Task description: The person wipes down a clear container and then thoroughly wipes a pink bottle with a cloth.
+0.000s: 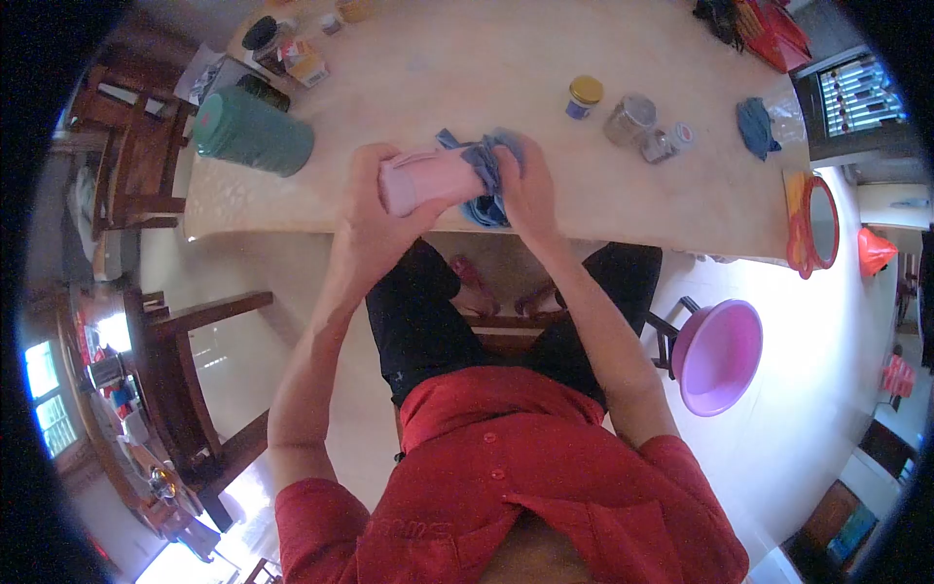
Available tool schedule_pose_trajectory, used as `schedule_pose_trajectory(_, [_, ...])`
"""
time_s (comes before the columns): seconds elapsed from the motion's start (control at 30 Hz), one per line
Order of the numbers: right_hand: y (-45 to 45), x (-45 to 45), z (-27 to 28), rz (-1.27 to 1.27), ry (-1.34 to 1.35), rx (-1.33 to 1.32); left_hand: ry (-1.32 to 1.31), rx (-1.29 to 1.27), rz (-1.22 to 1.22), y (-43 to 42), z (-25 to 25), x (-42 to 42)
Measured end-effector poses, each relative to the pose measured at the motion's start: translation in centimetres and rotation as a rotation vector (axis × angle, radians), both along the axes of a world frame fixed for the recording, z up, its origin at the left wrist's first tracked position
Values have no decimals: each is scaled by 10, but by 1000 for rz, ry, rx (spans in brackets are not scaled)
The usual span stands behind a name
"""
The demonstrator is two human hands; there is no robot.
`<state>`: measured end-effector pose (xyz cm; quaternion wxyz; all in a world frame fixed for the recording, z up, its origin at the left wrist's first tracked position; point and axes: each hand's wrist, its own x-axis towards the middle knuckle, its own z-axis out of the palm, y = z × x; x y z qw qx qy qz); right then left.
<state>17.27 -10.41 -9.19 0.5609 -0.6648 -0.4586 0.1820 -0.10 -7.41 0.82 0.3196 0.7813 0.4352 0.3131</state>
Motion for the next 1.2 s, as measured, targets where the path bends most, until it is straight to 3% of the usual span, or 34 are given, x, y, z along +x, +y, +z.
schedule_pose_trajectory(0.1, [8,5,4,52,7,-114,18,55,0,6,-8,-6])
schedule_pose_trajectory(0.17, [12,8,2,54,-6,-135,-40,-108,52,2,-5,-7])
schedule_pose_trajectory(0.23, [14,11,0,60,-16,-156,-6,-72,47,3,-5,-7])
schedule_pose_trajectory(0.3, [15,16,2,43,-270,-274,23,-34,45,4,-8,-6])
schedule_pose_trajectory(0.4, [22,18,4,5,-280,-425,-48,-61,122,1,-8,0])
schedule_pose_trajectory(0.47, [18,15,7,-18,-267,-412,-112,-332,241,-3,3,2])
schedule_pose_trajectory(0.53, [12,7,7,-28,-258,-396,-121,-364,280,-3,5,0])
schedule_pose_trajectory(0.63, [-3,-9,-13,-43,-164,-209,-121,-413,321,1,3,-3])
schedule_pose_trajectory(0.7, [-8,-22,-20,-175,-295,113,-119,-419,328,4,1,-2])
schedule_pose_trajectory(0.8, [-6,-18,-5,-57,-462,248,-85,-391,290,6,-6,0])
schedule_pose_trajectory(0.83, [-4,-18,3,-52,-460,250,-50,-199,224,5,-11,1])
schedule_pose_trajectory(0.87, [-1,-17,12,71,-291,176,-14,-4,155,5,-13,3])
schedule_pose_trajectory(0.9, [4,-16,17,193,-125,105,-15,3,157,4,-15,5])
schedule_pose_trajectory(0.93, [11,-9,16,196,-126,111,-32,60,123,2,-16,8])
schedule_pose_trajectory(1.0, [21,13,8,354,-389,-53,-46,114,95,-3,-8,12])
schedule_pose_trajectory(1.03, [25,21,5,359,-391,-48,18,155,1,-3,3,13])
schedule_pose_trajectory(1.1, [29,33,2,313,-68,-28,82,200,-94,-2,16,17])
schedule_pose_trajectory(1.2, [17,41,3,229,-119,-67,154,386,-250,-6,21,23])
